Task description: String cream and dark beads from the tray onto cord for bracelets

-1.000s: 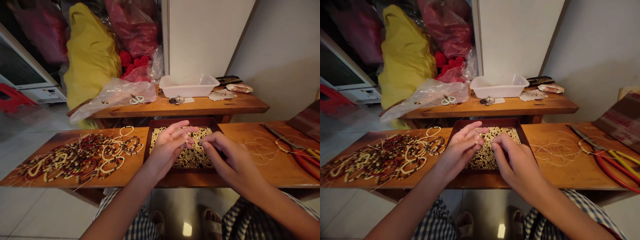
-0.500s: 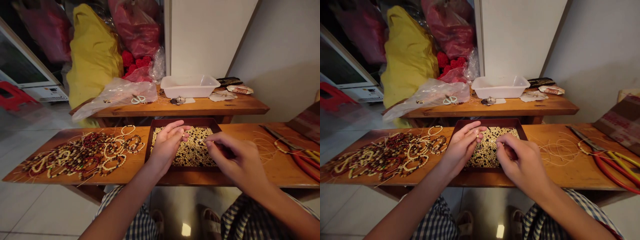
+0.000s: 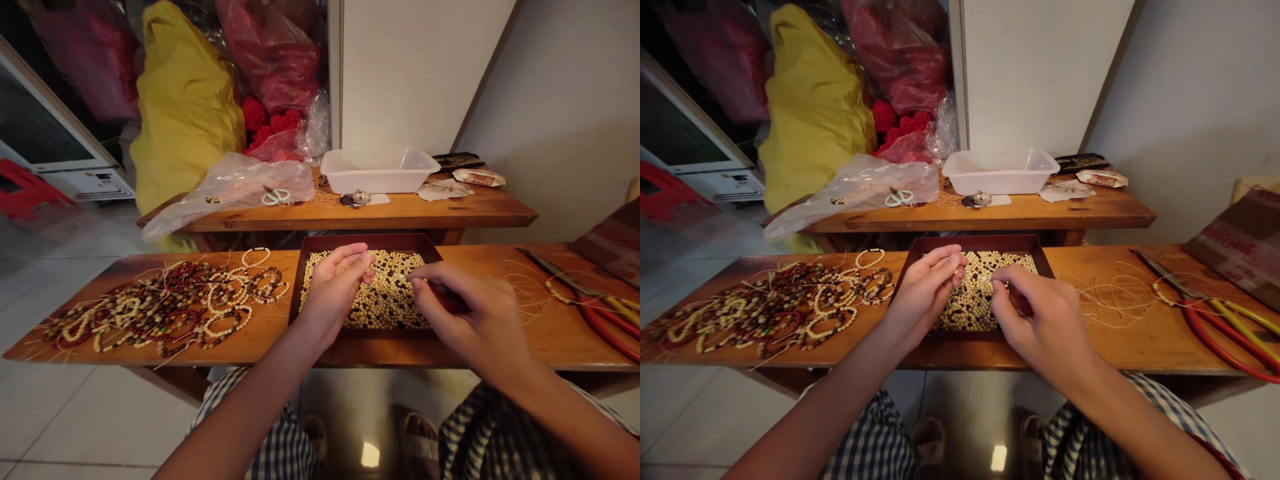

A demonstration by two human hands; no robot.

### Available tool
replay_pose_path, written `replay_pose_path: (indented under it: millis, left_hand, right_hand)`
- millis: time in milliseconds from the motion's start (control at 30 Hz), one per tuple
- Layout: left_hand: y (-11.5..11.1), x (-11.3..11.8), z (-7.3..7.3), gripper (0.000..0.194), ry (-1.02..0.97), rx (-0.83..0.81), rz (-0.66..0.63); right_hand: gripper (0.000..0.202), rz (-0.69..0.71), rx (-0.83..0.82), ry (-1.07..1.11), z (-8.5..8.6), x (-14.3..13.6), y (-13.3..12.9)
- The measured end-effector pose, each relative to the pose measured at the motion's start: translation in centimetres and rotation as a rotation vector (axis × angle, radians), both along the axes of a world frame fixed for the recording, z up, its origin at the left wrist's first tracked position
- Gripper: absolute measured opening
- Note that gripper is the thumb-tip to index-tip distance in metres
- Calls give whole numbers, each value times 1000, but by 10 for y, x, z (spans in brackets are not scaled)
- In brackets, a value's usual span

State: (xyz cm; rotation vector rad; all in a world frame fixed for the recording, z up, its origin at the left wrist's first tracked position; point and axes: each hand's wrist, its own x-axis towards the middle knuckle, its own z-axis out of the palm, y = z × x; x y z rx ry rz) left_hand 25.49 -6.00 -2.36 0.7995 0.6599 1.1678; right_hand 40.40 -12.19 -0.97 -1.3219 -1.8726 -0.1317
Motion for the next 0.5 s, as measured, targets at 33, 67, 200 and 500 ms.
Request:
replay_pose_path:
  millis: [33,67,200,500]
  left_hand:
    - [0,0,0,26,23,12,2]
    - [0,-1,1,26,48,26,1]
    - [0,-1,1,24,110,70,-9]
    - [0,-1,0,20,119,90,12]
  right_hand:
    - [7,-1,4,4,0,0,0]
    - [7,-3,5,6,0,0,0]
    - [8,10,-12,19,2,0,0]
    - [9,14,-3,23,2,0,0]
